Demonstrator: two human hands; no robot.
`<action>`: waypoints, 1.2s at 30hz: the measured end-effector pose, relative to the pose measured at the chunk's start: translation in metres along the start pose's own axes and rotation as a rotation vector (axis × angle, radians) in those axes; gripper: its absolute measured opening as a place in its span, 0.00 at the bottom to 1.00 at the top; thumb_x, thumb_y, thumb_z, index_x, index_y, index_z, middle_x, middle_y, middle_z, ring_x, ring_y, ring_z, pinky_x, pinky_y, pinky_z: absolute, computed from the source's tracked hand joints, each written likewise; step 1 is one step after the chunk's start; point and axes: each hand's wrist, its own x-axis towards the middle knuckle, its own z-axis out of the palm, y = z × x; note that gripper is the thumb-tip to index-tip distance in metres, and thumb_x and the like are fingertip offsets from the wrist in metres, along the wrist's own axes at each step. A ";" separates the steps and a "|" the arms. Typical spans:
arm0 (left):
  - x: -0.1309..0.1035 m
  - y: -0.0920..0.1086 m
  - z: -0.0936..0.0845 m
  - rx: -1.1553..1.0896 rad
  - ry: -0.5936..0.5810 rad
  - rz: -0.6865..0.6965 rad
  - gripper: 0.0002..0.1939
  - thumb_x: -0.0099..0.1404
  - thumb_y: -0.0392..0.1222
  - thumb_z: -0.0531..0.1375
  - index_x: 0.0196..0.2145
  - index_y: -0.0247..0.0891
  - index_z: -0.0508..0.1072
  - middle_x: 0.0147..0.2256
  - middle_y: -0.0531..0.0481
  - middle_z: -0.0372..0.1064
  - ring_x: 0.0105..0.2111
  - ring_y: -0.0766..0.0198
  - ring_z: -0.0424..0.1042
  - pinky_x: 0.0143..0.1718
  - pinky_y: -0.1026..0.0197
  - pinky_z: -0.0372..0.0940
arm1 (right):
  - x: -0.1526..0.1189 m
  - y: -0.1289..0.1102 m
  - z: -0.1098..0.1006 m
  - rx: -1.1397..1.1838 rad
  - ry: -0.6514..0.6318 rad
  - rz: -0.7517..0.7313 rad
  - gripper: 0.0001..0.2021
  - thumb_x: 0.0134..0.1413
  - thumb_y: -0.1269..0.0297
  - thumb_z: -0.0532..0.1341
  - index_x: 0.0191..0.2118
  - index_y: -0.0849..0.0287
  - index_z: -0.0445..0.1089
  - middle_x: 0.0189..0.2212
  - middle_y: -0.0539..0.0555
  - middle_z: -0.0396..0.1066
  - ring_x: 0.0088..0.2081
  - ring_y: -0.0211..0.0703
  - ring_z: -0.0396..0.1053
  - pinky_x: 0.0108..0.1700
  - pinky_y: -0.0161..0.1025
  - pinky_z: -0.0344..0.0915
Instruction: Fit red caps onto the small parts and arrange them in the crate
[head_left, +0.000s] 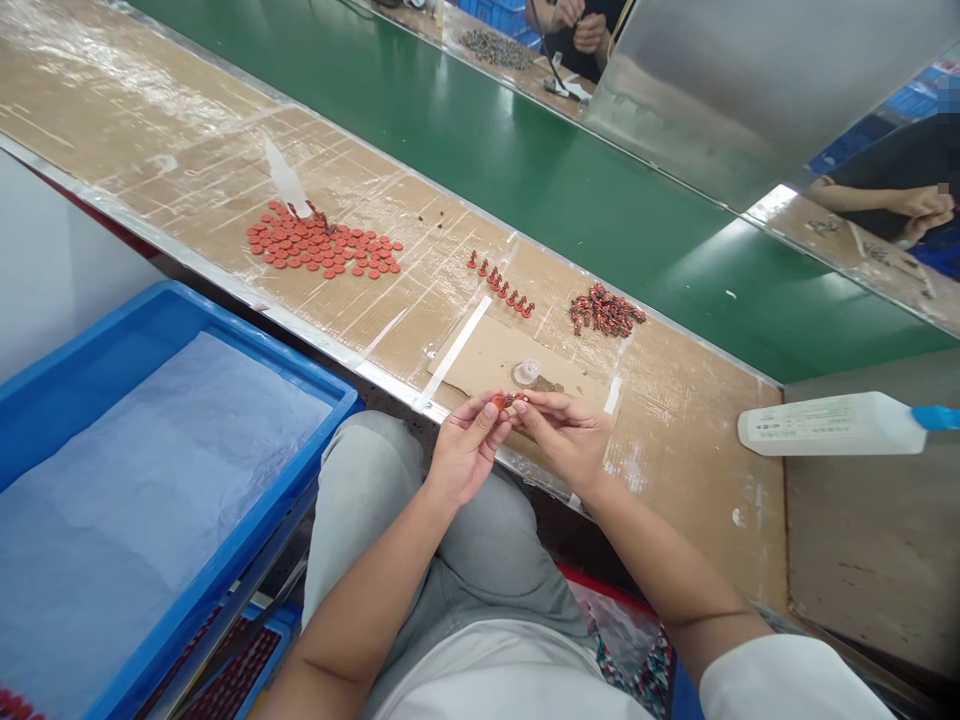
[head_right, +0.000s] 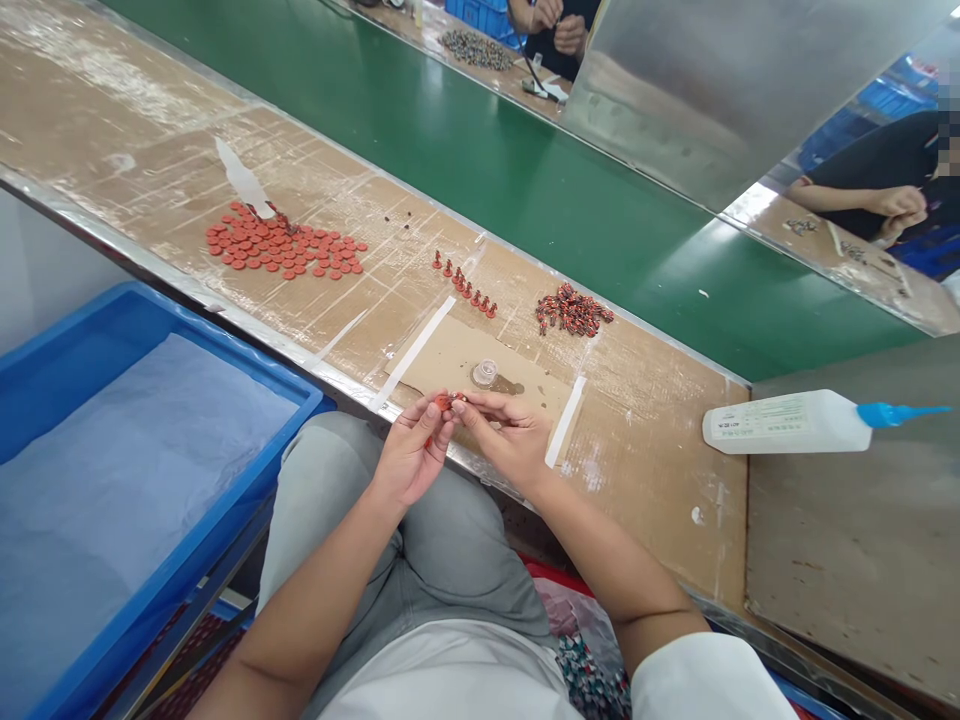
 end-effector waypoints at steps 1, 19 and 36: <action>0.000 0.000 0.000 -0.003 -0.002 0.000 0.11 0.53 0.35 0.67 0.37 0.36 0.77 0.34 0.51 0.77 0.31 0.74 0.75 0.37 0.73 0.70 | 0.000 0.000 0.000 -0.002 -0.003 0.000 0.13 0.44 0.61 0.70 0.38 0.57 0.76 0.37 0.54 0.78 0.36 0.45 0.77 0.42 0.44 0.77; 0.001 -0.001 0.000 0.006 0.008 0.015 0.10 0.54 0.35 0.67 0.36 0.36 0.77 0.35 0.51 0.77 0.33 0.73 0.76 0.37 0.73 0.70 | 0.001 -0.002 0.000 -0.145 0.010 -0.125 0.10 0.45 0.66 0.69 0.37 0.55 0.77 0.36 0.54 0.78 0.36 0.44 0.77 0.42 0.43 0.76; 0.001 -0.001 0.001 -0.022 -0.006 0.020 0.10 0.53 0.34 0.67 0.36 0.35 0.78 0.35 0.52 0.77 0.33 0.74 0.76 0.36 0.76 0.69 | 0.000 -0.003 0.002 -0.176 -0.001 -0.189 0.10 0.46 0.69 0.69 0.38 0.54 0.77 0.36 0.52 0.78 0.36 0.42 0.77 0.41 0.40 0.76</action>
